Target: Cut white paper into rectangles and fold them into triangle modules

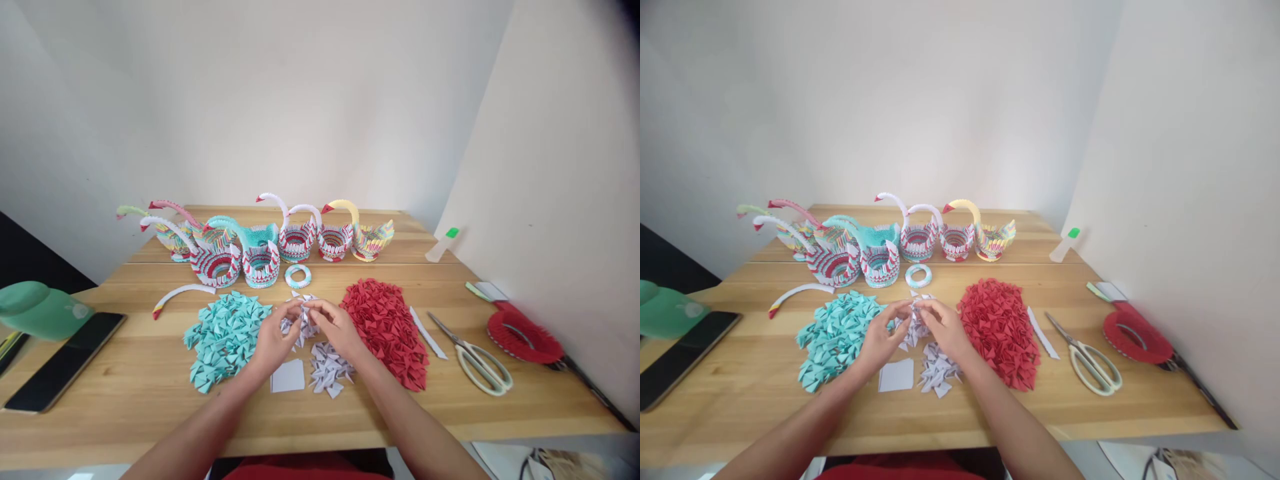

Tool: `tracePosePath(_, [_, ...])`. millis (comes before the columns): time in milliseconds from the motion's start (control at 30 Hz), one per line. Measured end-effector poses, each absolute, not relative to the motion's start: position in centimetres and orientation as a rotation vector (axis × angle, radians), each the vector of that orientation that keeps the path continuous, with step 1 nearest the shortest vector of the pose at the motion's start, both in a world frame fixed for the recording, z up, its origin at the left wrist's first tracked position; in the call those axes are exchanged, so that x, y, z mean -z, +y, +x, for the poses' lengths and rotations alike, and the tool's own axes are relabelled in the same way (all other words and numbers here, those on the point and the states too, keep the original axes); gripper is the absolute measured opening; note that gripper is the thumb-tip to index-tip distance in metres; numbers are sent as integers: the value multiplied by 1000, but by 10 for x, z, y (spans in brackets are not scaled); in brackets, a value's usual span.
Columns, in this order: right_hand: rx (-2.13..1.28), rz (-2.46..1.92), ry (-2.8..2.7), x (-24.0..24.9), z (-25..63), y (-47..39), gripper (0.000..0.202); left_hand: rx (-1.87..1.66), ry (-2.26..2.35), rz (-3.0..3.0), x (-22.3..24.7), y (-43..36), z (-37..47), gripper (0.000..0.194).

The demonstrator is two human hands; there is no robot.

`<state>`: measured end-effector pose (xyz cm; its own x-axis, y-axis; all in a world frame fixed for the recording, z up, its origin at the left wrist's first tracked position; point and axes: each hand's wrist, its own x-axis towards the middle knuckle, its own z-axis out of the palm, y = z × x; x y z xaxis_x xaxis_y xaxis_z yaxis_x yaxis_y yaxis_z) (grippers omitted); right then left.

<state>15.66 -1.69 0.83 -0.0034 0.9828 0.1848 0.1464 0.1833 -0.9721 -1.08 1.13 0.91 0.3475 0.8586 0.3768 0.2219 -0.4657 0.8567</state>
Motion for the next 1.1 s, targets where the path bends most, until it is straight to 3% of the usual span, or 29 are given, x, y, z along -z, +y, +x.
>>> tracePosePath(400, [-1033,-1161,-1453,-6,157,-17,21,-1110,938,1822,-9,11,-10,33])
tracePosePath(767, [-416,-976,-1904,-12,169,-16,14,-1021,932,1800,-15,14,-12,36])
tracePosePath(1100, [-446,-1014,-2078,-20,174,-13,20,-934,876,1826,-15,14,-13,41])
